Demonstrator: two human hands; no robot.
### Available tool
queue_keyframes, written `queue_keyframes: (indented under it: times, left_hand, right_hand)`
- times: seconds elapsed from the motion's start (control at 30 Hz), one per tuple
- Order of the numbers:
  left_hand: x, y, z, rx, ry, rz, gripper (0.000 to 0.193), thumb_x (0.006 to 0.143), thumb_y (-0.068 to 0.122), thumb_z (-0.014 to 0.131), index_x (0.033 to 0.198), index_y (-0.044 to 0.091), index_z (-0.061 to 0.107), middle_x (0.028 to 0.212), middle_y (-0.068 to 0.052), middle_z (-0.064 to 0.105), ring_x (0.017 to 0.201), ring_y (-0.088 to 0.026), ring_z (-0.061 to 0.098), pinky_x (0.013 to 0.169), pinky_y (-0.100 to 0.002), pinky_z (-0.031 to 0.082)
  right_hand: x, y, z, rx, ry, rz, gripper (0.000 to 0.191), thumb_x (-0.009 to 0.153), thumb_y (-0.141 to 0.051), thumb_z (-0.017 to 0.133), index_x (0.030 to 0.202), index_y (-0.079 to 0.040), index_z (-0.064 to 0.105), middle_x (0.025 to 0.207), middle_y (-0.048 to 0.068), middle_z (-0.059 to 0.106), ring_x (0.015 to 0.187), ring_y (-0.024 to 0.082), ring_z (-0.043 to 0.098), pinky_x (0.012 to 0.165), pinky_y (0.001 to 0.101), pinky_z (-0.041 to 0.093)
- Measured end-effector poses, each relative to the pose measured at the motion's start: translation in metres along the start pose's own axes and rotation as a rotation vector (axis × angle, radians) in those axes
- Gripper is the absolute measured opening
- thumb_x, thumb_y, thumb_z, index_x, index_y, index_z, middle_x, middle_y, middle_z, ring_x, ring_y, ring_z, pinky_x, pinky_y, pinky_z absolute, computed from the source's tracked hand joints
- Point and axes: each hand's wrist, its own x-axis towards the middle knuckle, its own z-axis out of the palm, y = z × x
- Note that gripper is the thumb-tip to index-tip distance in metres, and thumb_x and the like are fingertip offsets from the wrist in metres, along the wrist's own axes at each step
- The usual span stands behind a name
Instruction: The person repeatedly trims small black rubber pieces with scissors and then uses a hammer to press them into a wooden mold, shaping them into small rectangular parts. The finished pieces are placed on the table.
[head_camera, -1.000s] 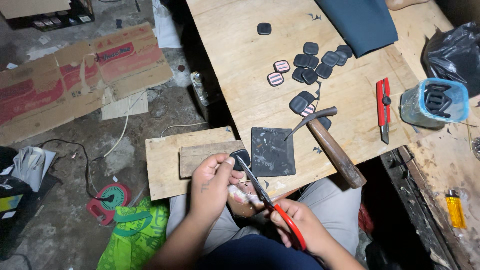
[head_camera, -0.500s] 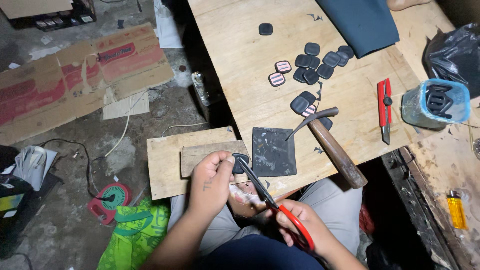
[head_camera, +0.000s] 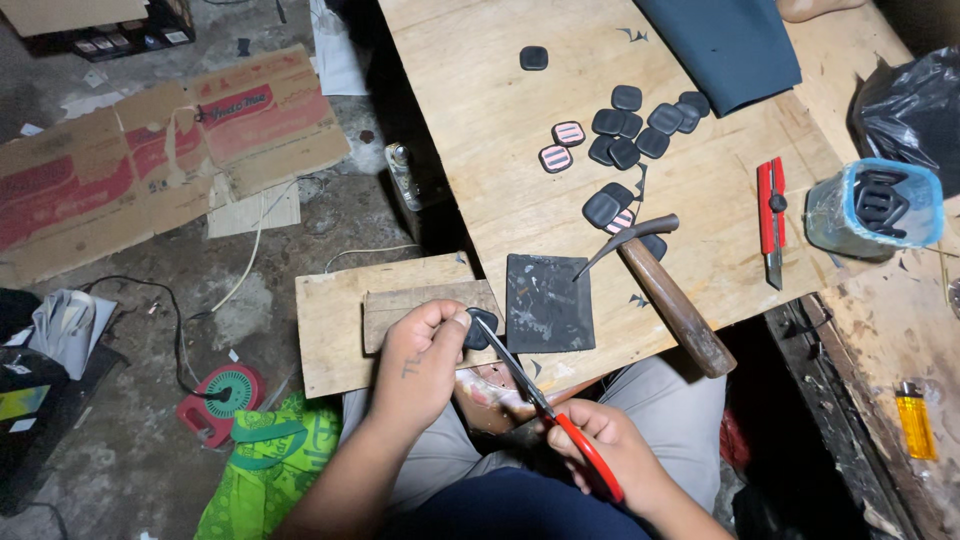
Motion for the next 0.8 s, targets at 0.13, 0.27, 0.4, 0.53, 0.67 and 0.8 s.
queue_keyframes:
  times: [0.13,0.27,0.4,0.53,0.67,0.8]
  left_hand:
    - [-0.001,-0.005,0.001,-0.042,0.008,-0.033,0.016,0.099,0.014,0.059,0.098,0.001,0.07,0.076,0.001,0.066,0.067,-0.006,0.058,0.061,-0.022,0.048]
    - [0.002,-0.007,0.007,-0.216,0.04,-0.086,0.011,0.097,0.006,0.059,0.105,0.0,0.064,0.089,-0.004,0.07,0.074,-0.01,0.066,0.068,-0.024,0.055]
    - [0.002,-0.003,0.008,-0.327,0.071,-0.108,0.014,0.095,-0.002,0.057,0.109,-0.002,0.054,0.097,-0.009,0.071,0.082,-0.014,0.072,0.071,-0.027,0.059]
    - [-0.004,0.004,0.01,-0.346,0.062,-0.015,0.026,0.094,-0.005,0.055,0.12,-0.003,0.056,0.1,-0.011,0.07,0.086,-0.014,0.07,0.072,-0.026,0.059]
    - [-0.008,0.006,0.01,-0.421,0.022,-0.029,0.029,0.096,-0.006,0.053,0.125,-0.005,0.056,0.102,-0.015,0.072,0.078,-0.02,0.071,0.06,-0.032,0.059]
    - [-0.008,0.001,0.012,-0.299,0.091,0.057,0.028,0.095,-0.008,0.056,0.122,-0.007,0.059,0.102,-0.013,0.072,0.093,-0.014,0.072,0.078,-0.024,0.057]
  right_hand:
    - [-0.001,0.002,-0.001,-0.077,0.045,0.017,0.02,0.091,-0.023,0.073,0.093,-0.003,0.071,0.06,-0.001,0.058,0.043,0.008,0.047,0.04,0.0231,0.036]
    - [0.001,-0.001,-0.002,-0.152,-0.035,-0.137,0.018,0.092,-0.018,0.073,0.098,-0.002,0.069,0.077,-0.005,0.062,0.066,0.003,0.052,0.058,0.0209,0.042]
    - [-0.002,-0.004,0.001,-0.229,-0.02,-0.075,0.021,0.092,-0.018,0.069,0.108,-0.005,0.068,0.083,-0.005,0.058,0.074,0.005,0.05,0.066,0.0212,0.042]
    - [-0.003,-0.007,0.01,-0.251,-0.013,-0.131,0.022,0.092,-0.016,0.07,0.108,-0.002,0.066,0.087,-0.004,0.059,0.079,0.006,0.053,0.072,0.0221,0.046]
    - [-0.004,-0.012,0.013,-0.304,0.041,-0.135,0.025,0.089,-0.017,0.072,0.109,-0.004,0.066,0.091,-0.003,0.065,0.083,0.006,0.058,0.077,0.0232,0.05]
    - [-0.006,-0.019,0.017,-0.389,0.064,-0.152,0.026,0.088,-0.019,0.074,0.107,-0.002,0.069,0.089,-0.001,0.068,0.082,0.007,0.059,0.076,0.0244,0.051]
